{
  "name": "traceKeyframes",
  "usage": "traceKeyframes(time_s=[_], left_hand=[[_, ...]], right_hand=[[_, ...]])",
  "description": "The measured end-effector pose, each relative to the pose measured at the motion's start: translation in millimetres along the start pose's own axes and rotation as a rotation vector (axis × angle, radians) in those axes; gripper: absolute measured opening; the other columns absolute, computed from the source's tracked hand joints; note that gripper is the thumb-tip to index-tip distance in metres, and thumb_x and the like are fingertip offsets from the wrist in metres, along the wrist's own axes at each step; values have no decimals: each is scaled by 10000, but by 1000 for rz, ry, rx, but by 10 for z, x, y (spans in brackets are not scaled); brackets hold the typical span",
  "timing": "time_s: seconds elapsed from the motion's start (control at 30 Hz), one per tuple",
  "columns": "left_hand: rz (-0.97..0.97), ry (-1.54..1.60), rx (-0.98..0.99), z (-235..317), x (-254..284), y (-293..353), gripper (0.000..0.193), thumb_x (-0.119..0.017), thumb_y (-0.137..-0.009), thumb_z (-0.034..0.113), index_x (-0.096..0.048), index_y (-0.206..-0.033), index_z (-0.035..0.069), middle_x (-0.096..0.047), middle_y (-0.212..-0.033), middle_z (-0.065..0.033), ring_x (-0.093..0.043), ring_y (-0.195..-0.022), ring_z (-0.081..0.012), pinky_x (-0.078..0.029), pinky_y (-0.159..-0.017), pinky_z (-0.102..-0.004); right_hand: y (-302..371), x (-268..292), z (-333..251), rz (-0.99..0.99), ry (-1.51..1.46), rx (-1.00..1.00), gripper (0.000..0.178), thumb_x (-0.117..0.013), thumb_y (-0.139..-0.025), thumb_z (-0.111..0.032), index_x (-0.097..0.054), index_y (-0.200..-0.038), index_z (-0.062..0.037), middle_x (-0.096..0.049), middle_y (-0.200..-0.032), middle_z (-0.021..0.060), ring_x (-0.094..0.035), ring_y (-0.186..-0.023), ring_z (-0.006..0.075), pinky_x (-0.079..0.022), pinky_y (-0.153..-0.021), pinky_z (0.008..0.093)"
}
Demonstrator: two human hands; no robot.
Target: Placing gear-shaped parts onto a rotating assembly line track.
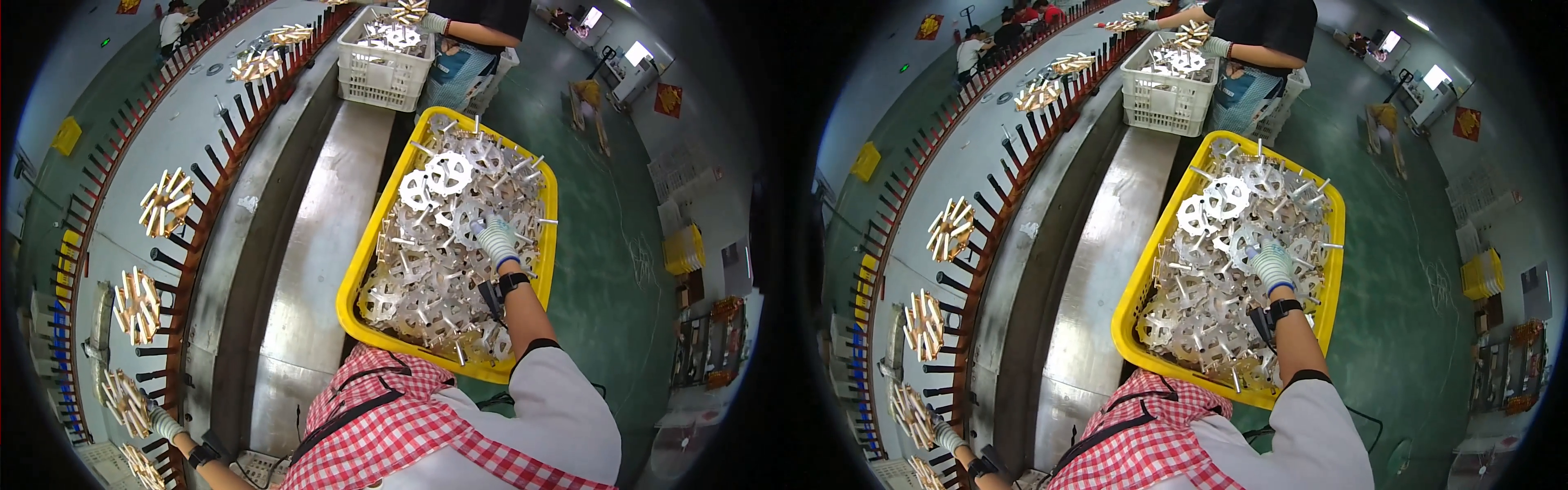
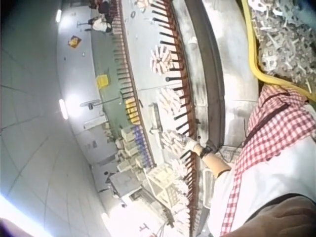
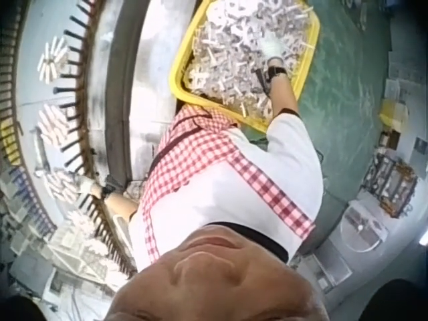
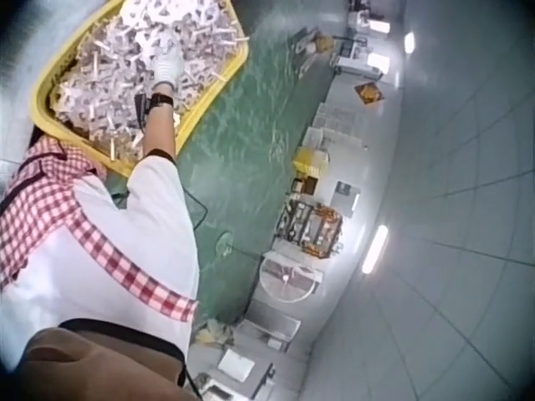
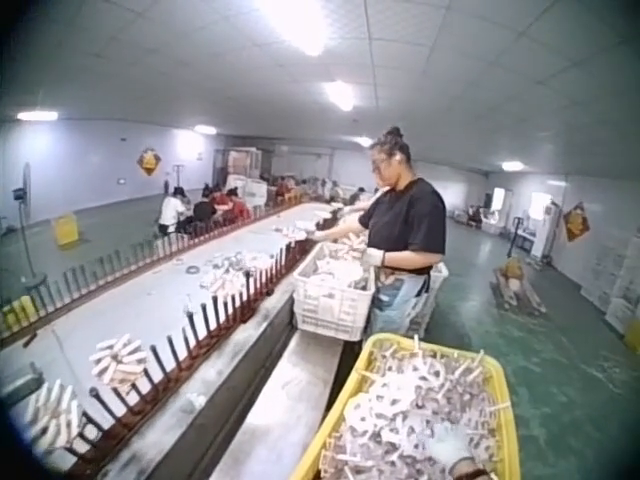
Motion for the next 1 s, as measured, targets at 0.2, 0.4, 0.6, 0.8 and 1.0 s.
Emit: traceKeyframes(time_s=[0.2,0.4,0.6,0.8,1.0], left_hand=[[-759,429,814,-208,-360,524,638,-479,-930,366,-241,-1423,39,-294,-1461,-120,-344,-1302,-249,-292,-1076,-369],[-411,947,714,1760,1613,64,559,-550,-903,310,-395,-1332,-13,-435,-1345,-169,-434,-1209,-261,-359,-1012,-375],[-1144,1745,-2,3886,3147,-593,468,-595,-827,121,-472,-1265,12,-534,-1218,-111,-514,-1112,-203,-392,-968,-323],[-867,1662,-706,4707,3601,-601,487,-631,-796,195,-499,-1248,72,-578,-1147,-126,-527,-1108,-266,-394,-958,-376],[-1025,2045,-641,4699,3615,-424,525,-585,-869,313,-427,-1324,104,-451,-1333,-87,-473,-1182,-246,-351,-1041,-446]], right_hand=[[120,192,173,57,-86,-26,336,-513,-854,-317,-596,-1057,-63,-643,-962,183,-609,-921,332,-472,-826,426],[1177,532,-933,-464,-1970,-70,378,-527,-905,-307,-508,-1199,-70,-577,-1134,106,-566,-1024,232,-494,-842,400],[1894,1298,-2637,-597,-1234,791,588,-445,-937,-320,-214,-1423,-82,-313,-1419,170,-361,-1280,297,-366,-1042,456],[2354,922,-2654,-120,-862,1106,507,-513,-905,-338,-387,-1321,-76,-474,-1270,102,-493,-1136,233,-435,-951,385],[2491,36,-2877,-1163,-1694,344,403,-597,-880,-338,-548,-1170,-63,-629,-1052,61,-593,-970,142,-499,-844,287]])
Point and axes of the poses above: each hand's wrist, its own y-axis away from the middle knuckle, its own x-axis out of the back of the hand, z = x × y, the point moved 7 cm from there along -y, towards the middle knuckle
